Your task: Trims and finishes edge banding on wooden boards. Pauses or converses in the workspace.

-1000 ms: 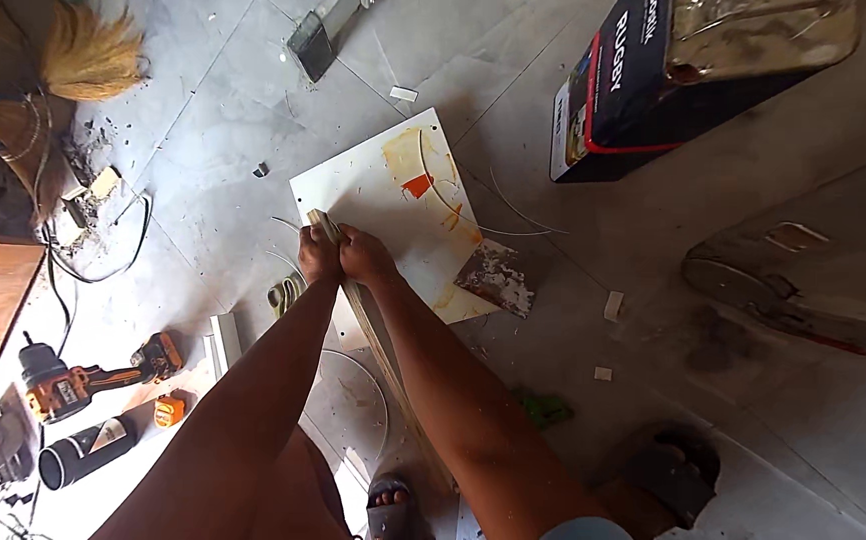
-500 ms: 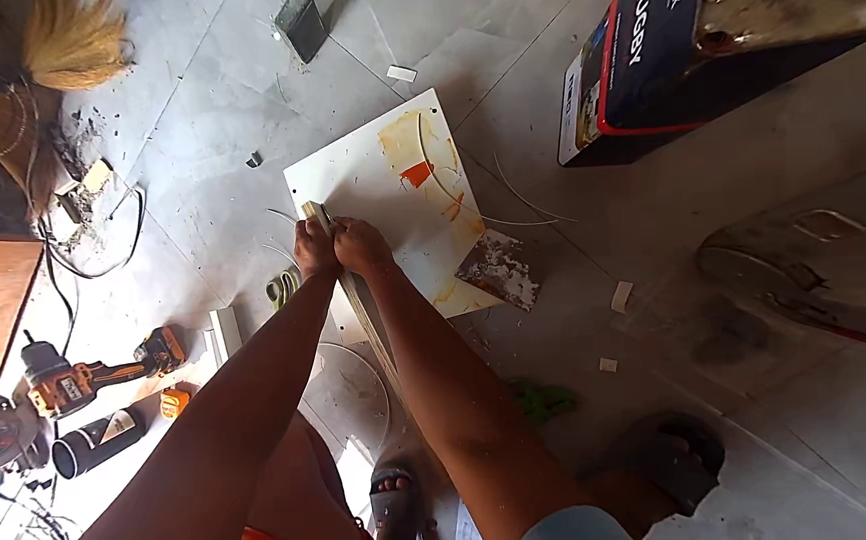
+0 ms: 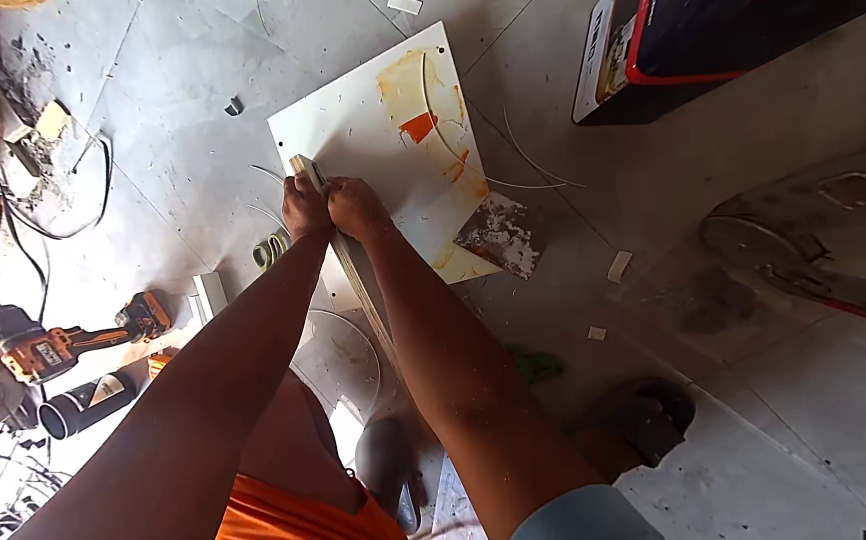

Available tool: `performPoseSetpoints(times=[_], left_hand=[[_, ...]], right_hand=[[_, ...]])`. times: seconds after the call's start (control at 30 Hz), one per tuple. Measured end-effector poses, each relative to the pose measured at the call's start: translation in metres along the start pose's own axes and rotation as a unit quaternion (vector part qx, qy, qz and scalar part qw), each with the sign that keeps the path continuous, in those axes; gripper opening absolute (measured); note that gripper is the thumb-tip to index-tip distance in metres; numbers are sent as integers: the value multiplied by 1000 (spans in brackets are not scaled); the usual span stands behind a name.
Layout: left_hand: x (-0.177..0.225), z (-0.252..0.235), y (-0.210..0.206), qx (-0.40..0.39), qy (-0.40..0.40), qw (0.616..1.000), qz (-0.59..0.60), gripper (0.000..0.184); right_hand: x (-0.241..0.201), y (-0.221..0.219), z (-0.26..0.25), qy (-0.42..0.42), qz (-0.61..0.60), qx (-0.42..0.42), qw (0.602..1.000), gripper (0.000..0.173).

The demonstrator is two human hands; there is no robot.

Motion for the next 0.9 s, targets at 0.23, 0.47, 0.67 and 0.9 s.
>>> performPoseSetpoints(times=[0.23,0.47,0.67,0.9], left_hand=[[3,1,0,1,-4,1000,6,53],[3,3,1,4,-3,1000,-3,52],[3,4,2,5,-7,1000,-1,53],[2,2,2,16,-10,1000,3,52]], right_hand=[[9,-2,17,-43,-44,-10,998,47],[9,-5,30,-44,-43,-16,998,47],[13,-9,43,-45,-51,-19,997,46],[21,-16,60,-47,-63,-20,997,47]])
Point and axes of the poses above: each hand's wrist, its own z-axis away from the middle knuckle, its own y-axis out of the back of the hand, x = y × z, the point moved 9 cm from there along -z, towards the middle knuckle, and after that the axes turned 9 degrees about y, right-handed, at the moved point
